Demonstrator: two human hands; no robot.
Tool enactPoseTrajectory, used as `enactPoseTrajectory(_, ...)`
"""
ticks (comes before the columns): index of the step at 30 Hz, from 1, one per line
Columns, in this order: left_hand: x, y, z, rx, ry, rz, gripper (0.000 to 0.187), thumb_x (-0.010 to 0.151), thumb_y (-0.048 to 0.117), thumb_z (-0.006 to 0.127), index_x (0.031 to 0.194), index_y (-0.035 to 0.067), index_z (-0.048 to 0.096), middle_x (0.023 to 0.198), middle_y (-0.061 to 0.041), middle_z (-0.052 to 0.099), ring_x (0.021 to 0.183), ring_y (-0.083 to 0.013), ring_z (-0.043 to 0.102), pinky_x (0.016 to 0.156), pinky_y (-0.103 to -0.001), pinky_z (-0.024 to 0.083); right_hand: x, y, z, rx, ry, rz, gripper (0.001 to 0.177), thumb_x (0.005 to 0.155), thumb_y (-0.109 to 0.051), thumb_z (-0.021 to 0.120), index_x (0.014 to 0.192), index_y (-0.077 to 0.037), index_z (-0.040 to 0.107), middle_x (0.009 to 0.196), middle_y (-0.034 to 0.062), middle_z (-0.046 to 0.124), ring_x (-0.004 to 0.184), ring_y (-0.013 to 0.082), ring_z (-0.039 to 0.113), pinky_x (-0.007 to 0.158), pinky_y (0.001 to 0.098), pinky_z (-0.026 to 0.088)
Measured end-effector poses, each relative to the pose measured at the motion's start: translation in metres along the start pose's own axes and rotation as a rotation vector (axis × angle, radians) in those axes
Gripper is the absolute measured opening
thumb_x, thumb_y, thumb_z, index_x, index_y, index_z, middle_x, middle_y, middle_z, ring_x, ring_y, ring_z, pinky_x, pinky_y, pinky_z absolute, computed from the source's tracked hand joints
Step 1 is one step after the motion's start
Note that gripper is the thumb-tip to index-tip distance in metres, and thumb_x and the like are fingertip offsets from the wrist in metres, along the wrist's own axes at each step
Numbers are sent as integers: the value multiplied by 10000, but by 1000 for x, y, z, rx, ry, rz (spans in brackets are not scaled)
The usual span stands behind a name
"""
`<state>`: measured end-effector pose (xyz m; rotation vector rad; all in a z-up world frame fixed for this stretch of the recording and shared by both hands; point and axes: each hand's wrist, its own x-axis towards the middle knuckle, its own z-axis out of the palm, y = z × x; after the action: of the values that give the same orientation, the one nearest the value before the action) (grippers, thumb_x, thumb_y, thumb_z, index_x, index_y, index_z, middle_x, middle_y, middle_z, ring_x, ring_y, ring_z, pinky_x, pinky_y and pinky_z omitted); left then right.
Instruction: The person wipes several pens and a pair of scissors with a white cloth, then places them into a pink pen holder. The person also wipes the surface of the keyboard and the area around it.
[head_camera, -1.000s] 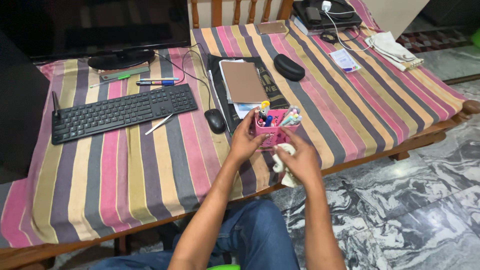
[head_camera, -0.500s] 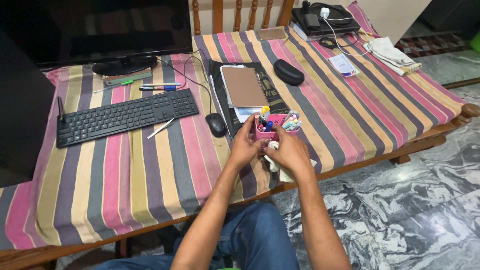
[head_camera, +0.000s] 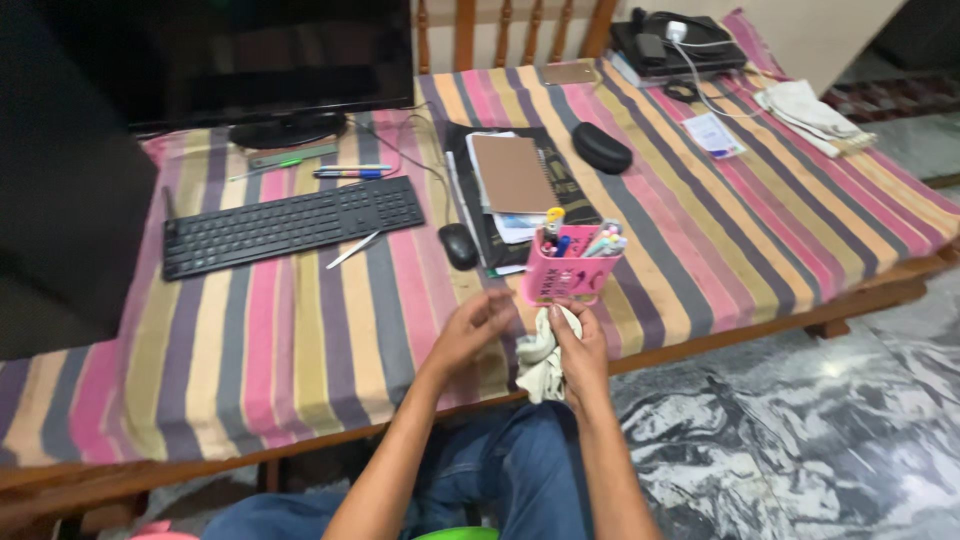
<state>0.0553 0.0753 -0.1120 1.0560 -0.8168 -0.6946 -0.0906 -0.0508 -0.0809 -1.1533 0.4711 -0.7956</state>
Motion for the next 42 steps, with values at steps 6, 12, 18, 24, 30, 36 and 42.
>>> enactPoseTrajectory(6, -43, 16, -33, 24, 107, -75, 308, 928, 70, 725, 1221, -5, 664, 1011, -39, 722, 857, -92, 681, 748, -248, 554, 4, 41, 57, 73, -52, 155, 303, 942, -195, 717, 1197, -56, 633, 1007, 27, 706, 889, 112, 671, 779, 269, 551)
enactPoseTrajectory(12, -44, 28, -73, 47, 337, 70, 212, 982, 115, 696, 1148, -16, 695, 939, -48, 708, 827, -90, 653, 732, -241, 530, 0, 51, 79, 209, -433, 595, 406, 905, -125, 713, 1291, -34, 627, 1103, 83, 741, 969, 202, 742, 843, 357, 604)
enactPoseTrajectory(18, -25, 43, -130, 810, 814, 190, 266, 866, 148, 776, 1107, 45, 729, 1001, -91, 713, 888, -229, 663, 794, -351, 546, 27, 76, 83, 501, -359, 632, 406, 965, -207, 664, 1320, -19, 601, 1169, 149, 733, 1033, 297, 725, 889, 452, 582)
enactPoseTrajectory(24, 2, 56, -188, 1369, 892, -5, 279, 773, 188, 807, 1014, 60, 748, 1069, -193, 661, 991, -408, 645, 855, -489, 518, 29, 91, 71, 667, -313, 602, 395, 984, -217, 626, 1342, -51, 593, 1219, 103, 732, 1111, 279, 710, 982, 450, 561)
enactPoseTrajectory(30, 16, 30, -214, 1467, 886, -157, 137, 897, 165, 741, 966, 52, 706, 1071, -194, 658, 989, -401, 651, 864, -513, 514, 28, 93, 67, 726, -340, 619, 363, 1030, -203, 610, 1356, -46, 587, 1250, 108, 710, 1138, 275, 695, 1003, 453, 552)
enactPoseTrajectory(36, -14, 41, -193, 1283, 823, -20, 135, 954, 153, 642, 1012, 31, 645, 904, -164, 694, 851, -380, 667, 742, -501, 518, 23, 85, 73, 707, -286, 606, 385, 952, -146, 695, 1316, -49, 618, 1197, 102, 733, 1099, 260, 713, 954, 427, 574)
enactPoseTrajectory(42, -80, 51, -122, 353, 526, -275, 181, 1051, 241, 526, 1100, 85, 603, 699, -42, 627, 525, -138, 565, 467, -312, 466, -5, 72, 98, 207, -42, 103, 349, 918, 53, 697, 1256, 1, 628, 1184, 122, 704, 1067, 245, 685, 919, 382, 562)
